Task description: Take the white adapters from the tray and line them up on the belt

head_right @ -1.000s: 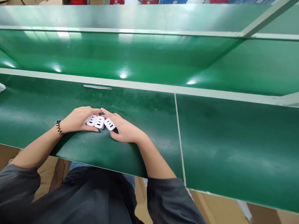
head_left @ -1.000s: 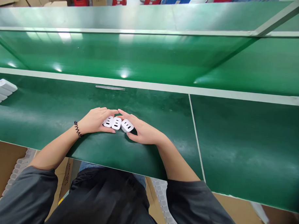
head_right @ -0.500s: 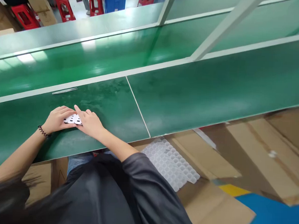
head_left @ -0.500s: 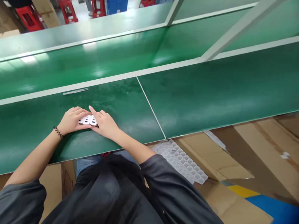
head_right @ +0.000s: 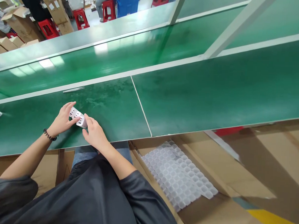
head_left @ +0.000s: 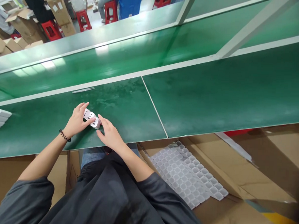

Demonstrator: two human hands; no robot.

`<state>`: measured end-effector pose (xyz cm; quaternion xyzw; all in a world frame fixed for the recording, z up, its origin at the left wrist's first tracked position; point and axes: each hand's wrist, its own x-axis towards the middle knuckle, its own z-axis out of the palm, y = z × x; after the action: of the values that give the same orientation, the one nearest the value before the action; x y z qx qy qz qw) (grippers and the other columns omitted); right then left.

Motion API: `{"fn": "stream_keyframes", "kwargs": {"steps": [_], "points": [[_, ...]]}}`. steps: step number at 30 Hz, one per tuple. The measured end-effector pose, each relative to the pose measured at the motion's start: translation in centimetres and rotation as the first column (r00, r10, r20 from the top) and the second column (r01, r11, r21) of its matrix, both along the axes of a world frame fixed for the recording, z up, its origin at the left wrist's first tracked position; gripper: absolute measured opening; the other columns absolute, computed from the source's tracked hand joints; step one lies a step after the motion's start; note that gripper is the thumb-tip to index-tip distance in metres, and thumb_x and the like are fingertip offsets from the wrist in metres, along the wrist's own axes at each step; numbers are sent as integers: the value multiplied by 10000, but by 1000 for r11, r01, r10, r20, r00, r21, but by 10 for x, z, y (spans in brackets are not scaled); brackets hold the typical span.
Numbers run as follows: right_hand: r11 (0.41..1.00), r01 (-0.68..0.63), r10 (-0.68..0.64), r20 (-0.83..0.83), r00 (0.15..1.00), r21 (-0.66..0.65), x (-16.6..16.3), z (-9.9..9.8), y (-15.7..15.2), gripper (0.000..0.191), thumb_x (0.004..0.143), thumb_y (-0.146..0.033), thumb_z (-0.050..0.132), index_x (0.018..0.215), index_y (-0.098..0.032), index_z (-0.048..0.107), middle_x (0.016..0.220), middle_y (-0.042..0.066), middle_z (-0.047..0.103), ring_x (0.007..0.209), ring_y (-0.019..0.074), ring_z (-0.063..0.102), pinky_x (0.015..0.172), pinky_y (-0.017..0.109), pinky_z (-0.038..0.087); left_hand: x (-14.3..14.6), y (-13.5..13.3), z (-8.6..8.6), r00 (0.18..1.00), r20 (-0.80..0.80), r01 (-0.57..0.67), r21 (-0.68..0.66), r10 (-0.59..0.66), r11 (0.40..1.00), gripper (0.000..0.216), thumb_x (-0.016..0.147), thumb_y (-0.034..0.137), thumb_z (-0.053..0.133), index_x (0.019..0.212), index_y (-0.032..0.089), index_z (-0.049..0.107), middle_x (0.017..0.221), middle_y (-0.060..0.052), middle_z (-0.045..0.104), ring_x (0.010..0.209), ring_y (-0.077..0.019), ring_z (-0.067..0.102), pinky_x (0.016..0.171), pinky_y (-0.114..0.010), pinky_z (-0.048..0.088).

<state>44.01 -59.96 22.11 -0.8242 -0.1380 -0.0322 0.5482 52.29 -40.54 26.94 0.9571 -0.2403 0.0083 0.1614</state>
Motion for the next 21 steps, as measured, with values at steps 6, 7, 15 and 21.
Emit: {"fn": "stream_keyframes", "kwargs": {"steps": [6,7,15,21], "points": [[993,-9,16,-58,998,116,30,9,-19,588,862,-142,483,1448,-185,465,1325,142,604,1008,200,654,956,431,555,0,6,4,984,54,170,-9,-169,985,1009,834,725,579,1569,194,139,1579,-214,242,1495,-389,191,1201,-620,231],[992,-14,21,-55,998,122,44,12,-21,562,871,-139,467,1430,-191,487,1326,135,605,1043,201,641,966,434,548,-5,5,3,979,92,183,-12,-181,983,1098,789,742,627,1578,202,86,1595,-219,202,1503,-404,154,1200,-635,218],[941,-323,335,-140,932,104,138,26,30,428,898,-187,565,1325,-193,584,1305,82,643,1084,175,631,935,327,540,-28,4,-7,960,225,176,-29,-165,984,1107,812,573,720,1581,213,10,1607,-233,127,1513,-402,129,1207,-616,226],[916,-384,400,-180,898,118,137,17,38,324,870,-195,599,1190,-190,644,993,17,701,811,138,626,776,290,539,-36,17,-11,972,207,128,-93,-106,987,1059,824,489,719,1577,223,24,1606,-223,139,1508,-389,160,1198,-619,251]]}}
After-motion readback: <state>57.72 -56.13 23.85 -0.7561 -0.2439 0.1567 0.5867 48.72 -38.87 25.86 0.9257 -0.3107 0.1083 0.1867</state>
